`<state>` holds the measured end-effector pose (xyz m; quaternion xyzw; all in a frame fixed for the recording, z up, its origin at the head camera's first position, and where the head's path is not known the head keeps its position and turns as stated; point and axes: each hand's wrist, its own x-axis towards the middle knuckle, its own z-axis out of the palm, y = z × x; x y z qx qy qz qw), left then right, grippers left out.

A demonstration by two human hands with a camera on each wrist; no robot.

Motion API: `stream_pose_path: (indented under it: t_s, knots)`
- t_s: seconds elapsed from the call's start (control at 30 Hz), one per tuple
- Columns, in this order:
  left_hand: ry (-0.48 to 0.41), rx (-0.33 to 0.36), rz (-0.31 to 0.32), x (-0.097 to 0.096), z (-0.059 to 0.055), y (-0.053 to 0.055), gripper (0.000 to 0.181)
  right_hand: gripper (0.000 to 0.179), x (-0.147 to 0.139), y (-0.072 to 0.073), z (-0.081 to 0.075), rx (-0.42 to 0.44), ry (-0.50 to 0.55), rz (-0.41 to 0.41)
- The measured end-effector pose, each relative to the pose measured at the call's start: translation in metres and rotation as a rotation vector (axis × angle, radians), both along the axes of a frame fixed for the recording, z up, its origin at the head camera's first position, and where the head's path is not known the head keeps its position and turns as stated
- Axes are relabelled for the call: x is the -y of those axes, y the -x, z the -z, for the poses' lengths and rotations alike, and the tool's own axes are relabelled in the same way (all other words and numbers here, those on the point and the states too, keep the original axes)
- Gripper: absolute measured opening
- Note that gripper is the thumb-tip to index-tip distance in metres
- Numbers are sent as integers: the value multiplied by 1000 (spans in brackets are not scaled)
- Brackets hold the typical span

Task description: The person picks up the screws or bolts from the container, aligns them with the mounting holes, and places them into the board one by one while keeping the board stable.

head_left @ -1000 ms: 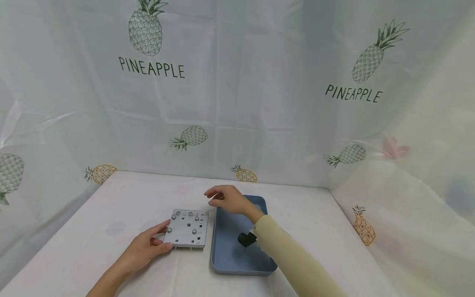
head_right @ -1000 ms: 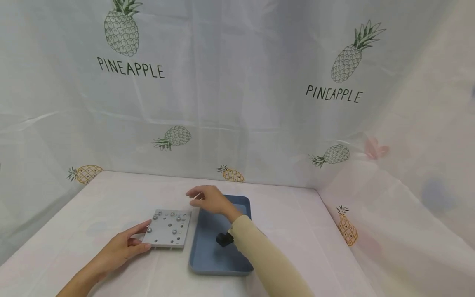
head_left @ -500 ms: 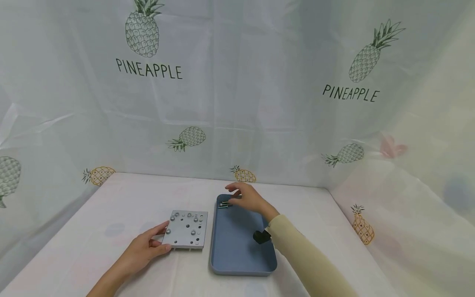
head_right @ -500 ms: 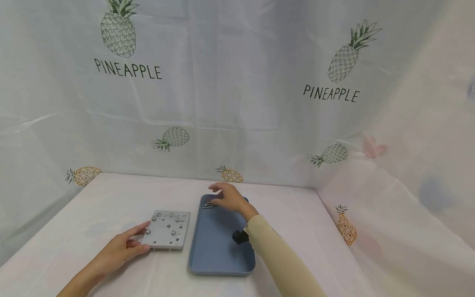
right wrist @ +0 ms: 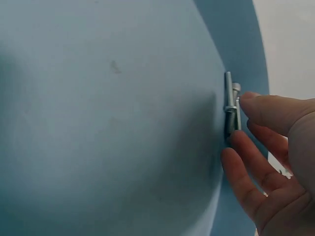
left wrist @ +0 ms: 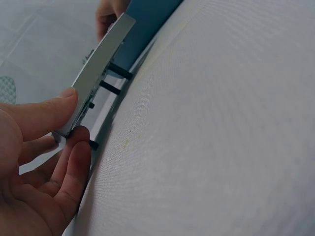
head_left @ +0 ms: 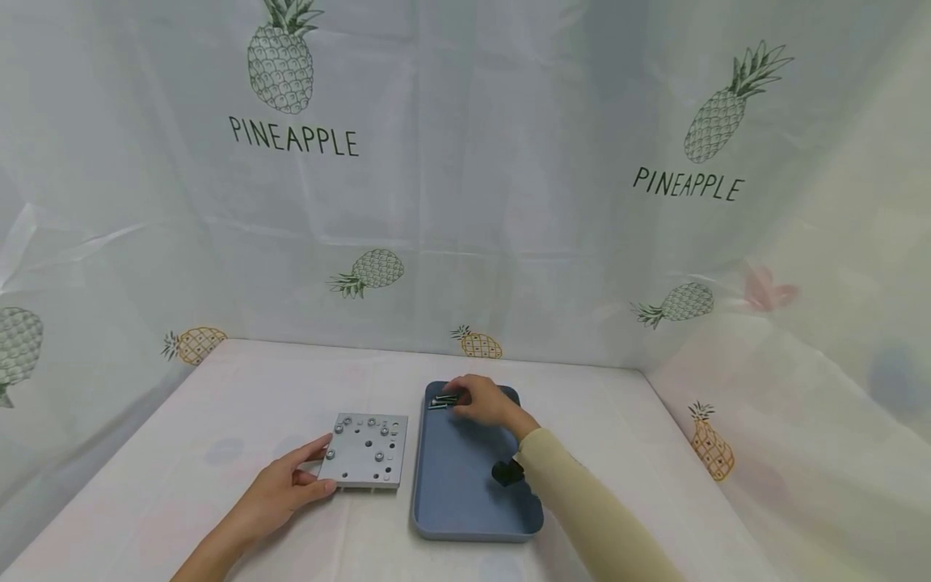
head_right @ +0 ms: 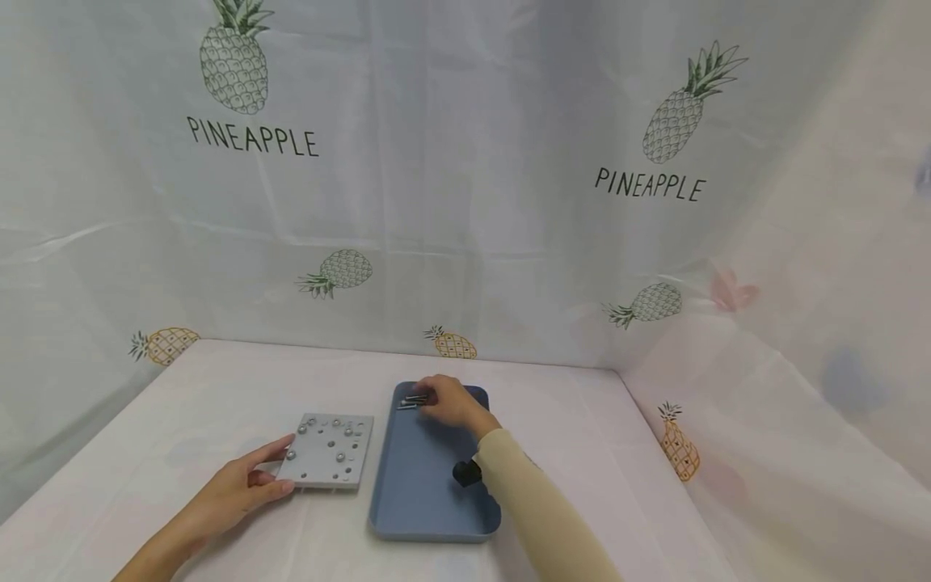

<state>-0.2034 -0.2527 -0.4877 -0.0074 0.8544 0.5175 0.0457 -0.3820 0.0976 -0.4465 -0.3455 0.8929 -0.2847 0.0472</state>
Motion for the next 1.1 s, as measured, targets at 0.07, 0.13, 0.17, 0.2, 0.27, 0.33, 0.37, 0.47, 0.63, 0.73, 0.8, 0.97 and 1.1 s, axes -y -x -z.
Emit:
stream_pose_path:
  t_s: [0.07, 0.13, 0.17, 0.2, 0.27, 0.33, 0.37, 0.47, 0.63, 0.73, 0.8, 0.97, 1.1]
  knots:
    - [6, -1, 1, 0, 0, 0, 87, 35, 1, 0, 3, 12, -4, 10]
    - [12, -5, 4, 0, -1, 0, 86, 35, 2, -1, 4, 22, -8, 16]
    - [15, -7, 6, -1, -1, 0, 86, 35, 3, -1, 5, 22, -8, 16]
    - [16, -9, 9, -1, -1, 0, 86, 34, 3, -1, 6, 19, -10, 14]
    - [18, -14, 12, -2, -2, 0, 86, 33, 4, -2, 7, 8, -16, 9]
    - [15, -12, 11, -2, -3, -1, 86, 32, 6, -2, 8, 0, -30, 11]
    - [14, -12, 10, -2, -3, -1, 86, 31, 6, -2, 8, -7, -36, 12]
    - [11, -10, 5, -2, -3, -1, 86, 29, 9, -3, 10, -17, -56, 26]
    - [0, -3, 7, -1, -2, -2, 87, 22, 11, -3, 13, -35, -63, 52]
    - [-2, -3, 12, -1, -1, -2, 87, 17, 12, -4, 14, -35, -64, 66]
    - [-4, -3, 14, 0, -1, -2, 87, 15, 13, -5, 13, -30, -63, 75]
    - [-6, -3, 13, 0, -1, -2, 86, 11, 14, -8, 12, -25, -67, 101]
    - [-6, -4, 13, 0, -2, -2, 86, 8, 15, -9, 13, -21, -75, 121]
